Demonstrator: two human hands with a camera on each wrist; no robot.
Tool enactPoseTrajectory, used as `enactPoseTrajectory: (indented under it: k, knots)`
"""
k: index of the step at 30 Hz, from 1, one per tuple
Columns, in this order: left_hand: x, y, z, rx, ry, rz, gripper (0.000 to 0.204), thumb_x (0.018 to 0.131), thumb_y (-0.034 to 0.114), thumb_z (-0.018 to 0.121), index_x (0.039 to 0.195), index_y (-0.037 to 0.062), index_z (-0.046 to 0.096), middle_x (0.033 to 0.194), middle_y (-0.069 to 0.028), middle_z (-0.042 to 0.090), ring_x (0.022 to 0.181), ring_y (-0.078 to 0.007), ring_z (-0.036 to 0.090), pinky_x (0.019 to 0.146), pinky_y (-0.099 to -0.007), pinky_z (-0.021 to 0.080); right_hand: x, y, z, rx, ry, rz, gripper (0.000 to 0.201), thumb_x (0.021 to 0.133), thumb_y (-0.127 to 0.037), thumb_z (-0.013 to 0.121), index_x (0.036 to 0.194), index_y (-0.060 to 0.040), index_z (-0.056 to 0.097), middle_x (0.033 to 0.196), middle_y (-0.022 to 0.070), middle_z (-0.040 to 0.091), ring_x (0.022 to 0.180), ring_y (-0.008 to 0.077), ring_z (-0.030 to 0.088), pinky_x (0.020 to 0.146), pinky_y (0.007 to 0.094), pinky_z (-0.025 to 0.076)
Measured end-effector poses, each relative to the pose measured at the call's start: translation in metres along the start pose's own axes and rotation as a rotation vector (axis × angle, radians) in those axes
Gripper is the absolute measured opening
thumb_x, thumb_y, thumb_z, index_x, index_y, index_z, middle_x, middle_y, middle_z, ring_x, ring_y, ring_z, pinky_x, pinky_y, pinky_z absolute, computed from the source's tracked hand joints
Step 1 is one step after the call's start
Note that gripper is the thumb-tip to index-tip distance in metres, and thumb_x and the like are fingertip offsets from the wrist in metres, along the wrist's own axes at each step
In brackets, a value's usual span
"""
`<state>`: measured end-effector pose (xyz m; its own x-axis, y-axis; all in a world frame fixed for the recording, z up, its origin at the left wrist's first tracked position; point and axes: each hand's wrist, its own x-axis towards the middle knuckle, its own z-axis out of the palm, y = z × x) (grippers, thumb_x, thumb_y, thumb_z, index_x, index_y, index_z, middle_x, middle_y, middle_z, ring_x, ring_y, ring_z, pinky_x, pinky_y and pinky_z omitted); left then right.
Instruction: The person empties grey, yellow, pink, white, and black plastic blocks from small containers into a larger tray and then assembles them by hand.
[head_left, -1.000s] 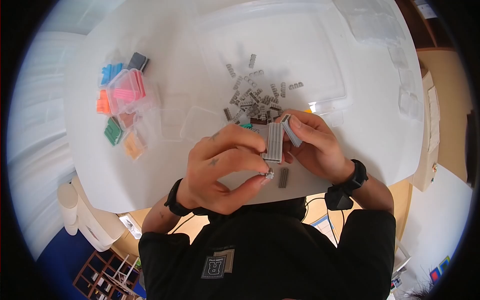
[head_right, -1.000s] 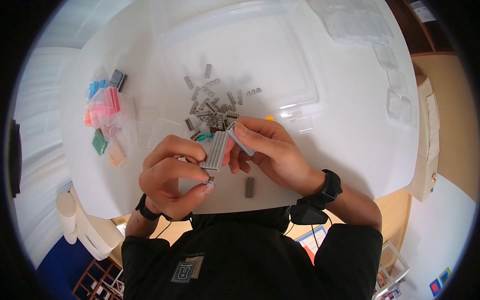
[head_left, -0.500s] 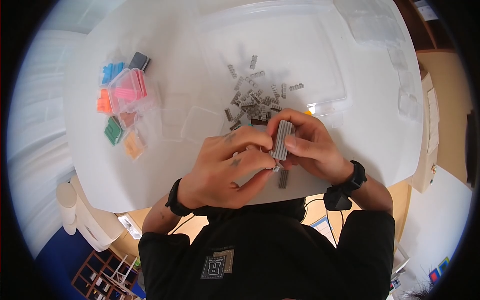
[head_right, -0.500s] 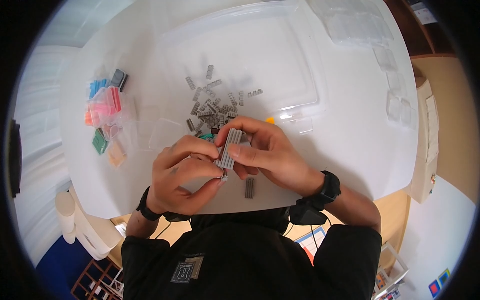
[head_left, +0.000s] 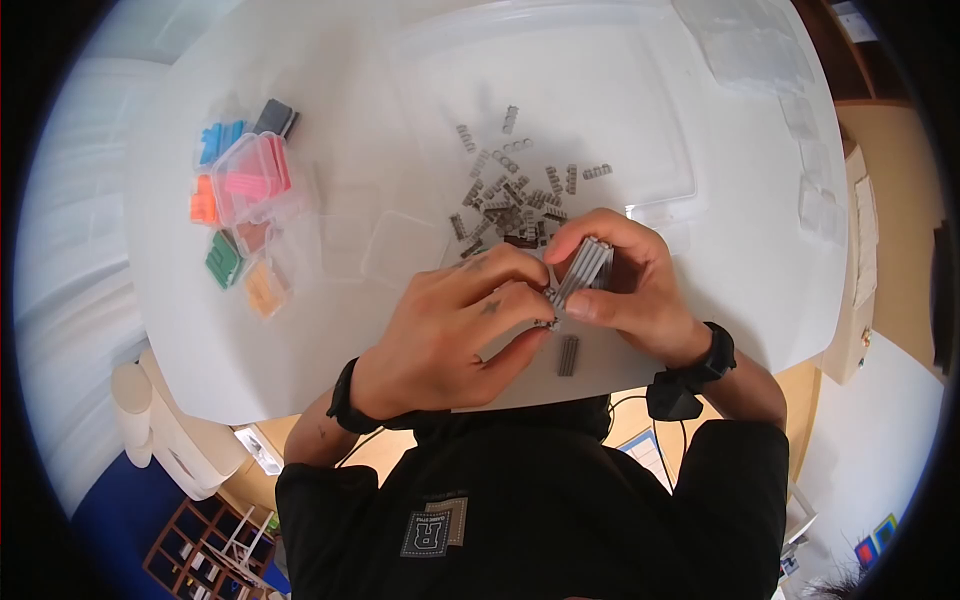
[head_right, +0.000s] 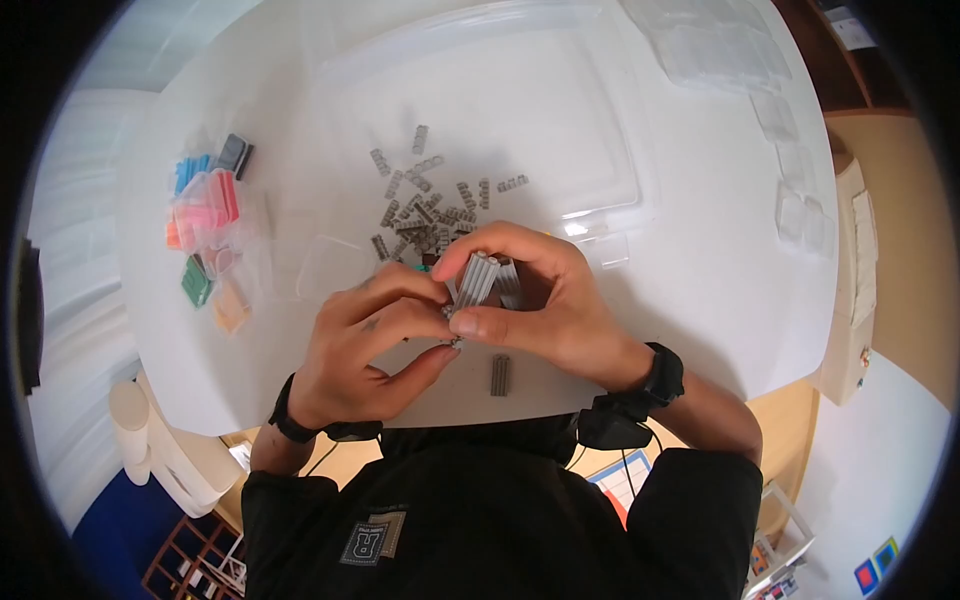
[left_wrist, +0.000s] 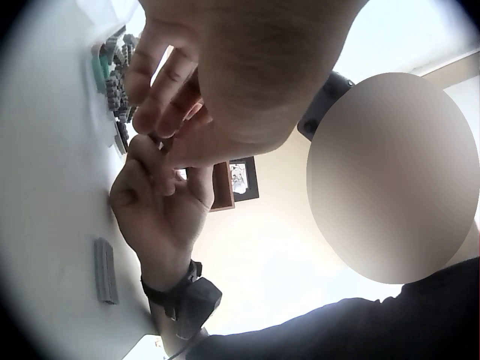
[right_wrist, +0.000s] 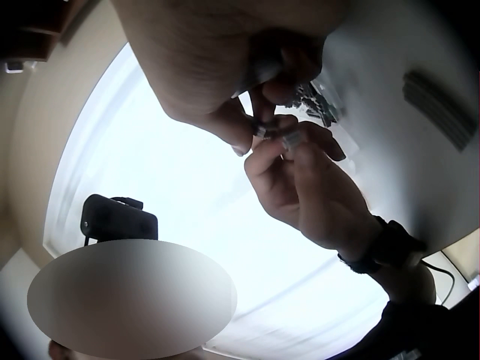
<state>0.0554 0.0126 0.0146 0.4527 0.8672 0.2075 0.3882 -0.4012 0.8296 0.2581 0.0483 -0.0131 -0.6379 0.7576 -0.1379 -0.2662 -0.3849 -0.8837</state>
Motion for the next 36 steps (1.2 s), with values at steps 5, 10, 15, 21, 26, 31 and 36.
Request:
enactPoseTrajectory:
  k: [5, 10, 15, 21, 26, 31, 36]
  knots:
    - [-0.001, -0.001, 0.001, -0.015, -0.007, -0.018, 0.026, 0.064, -0.003, 0.074, 0.084, 0.0064, 0.061, 0.09, -0.0083, 0.061, 0.072, -0.0219, 0.063, 0.057, -0.0282, 0.049, 0.0, -0.008, 0.002, -0.007, -0.025, 0.044, 0.038, 0.08, -0.002, 0.07, 0.116, -0.0008, 0.057, 0.107, 0.0036, 0.059, 0.094, 0.0086, 0.055, 0.079, 0.0235, 0.048]
    - [-0.002, -0.001, 0.004, -0.081, 0.071, -0.061, 0.023, 0.069, 0.0, 0.07, 0.087, 0.0081, 0.058, 0.088, -0.0044, 0.062, 0.065, -0.0208, 0.061, 0.053, -0.0288, 0.047, -0.001, -0.012, 0.007, -0.054, 0.024, 0.058, 0.04, 0.082, 0.0, 0.067, 0.12, -0.0002, 0.055, 0.107, 0.0041, 0.059, 0.095, 0.0076, 0.055, 0.08, 0.0227, 0.048]
    - [-0.003, -0.002, 0.001, -0.122, 0.12, -0.103, 0.022, 0.073, 0.0, 0.069, 0.091, 0.0064, 0.058, 0.083, -0.0058, 0.065, 0.063, -0.0176, 0.063, 0.054, -0.0261, 0.047, -0.002, -0.008, 0.009, -0.242, 0.031, -0.09, 0.036, 0.085, 0.001, 0.062, 0.121, -0.001, 0.054, 0.101, 0.0025, 0.058, 0.09, 0.0058, 0.054, 0.076, 0.0205, 0.045]
    - [-0.005, -0.003, -0.001, -0.17, 0.16, -0.17, 0.021, 0.074, 0.0, 0.07, 0.093, 0.0053, 0.061, 0.081, -0.0048, 0.065, 0.064, -0.0147, 0.063, 0.054, -0.0236, 0.046, -0.003, -0.005, 0.011, -0.247, 0.034, -0.081, 0.034, 0.086, 0.003, 0.06, 0.119, -0.002, 0.055, 0.092, -0.0001, 0.055, 0.079, 0.0044, 0.049, 0.068, 0.0192, 0.041]
    - [-0.004, -0.004, -0.001, -0.186, 0.185, -0.174, 0.021, 0.075, -0.002, 0.069, 0.094, 0.0041, 0.063, 0.08, -0.0056, 0.066, 0.061, -0.0118, 0.06, 0.053, -0.0226, 0.045, -0.003, -0.004, 0.012, -0.267, 0.04, -0.126, 0.033, 0.086, 0.003, 0.059, 0.119, -0.0018, 0.055, 0.091, 0.0, 0.055, 0.078, 0.0049, 0.049, 0.067, 0.0194, 0.041]
    - [-0.004, 0.0, -0.005, -0.229, 0.114, -0.238, 0.018, 0.076, -0.006, 0.067, 0.093, -0.0023, 0.064, 0.084, -0.0106, 0.068, 0.068, -0.0152, 0.067, 0.062, -0.0237, 0.051, -0.003, -0.002, 0.011, -0.29, 0.043, -0.15, 0.029, 0.086, 0.002, 0.06, 0.115, -0.0012, 0.055, 0.093, 0.0014, 0.056, 0.08, 0.0054, 0.051, 0.068, 0.0199, 0.042]
    - [-0.004, -0.002, -0.004, -0.229, 0.11, -0.213, 0.018, 0.075, -0.006, 0.066, 0.092, -0.0025, 0.064, 0.083, -0.0108, 0.068, 0.068, -0.0148, 0.066, 0.062, -0.0234, 0.05, -0.003, -0.001, 0.014, -0.221, 0.061, -0.136, 0.023, 0.087, 0.0, 0.061, 0.11, -0.0009, 0.056, 0.097, 0.0024, 0.057, 0.087, 0.0067, 0.053, 0.073, 0.02, 0.044]
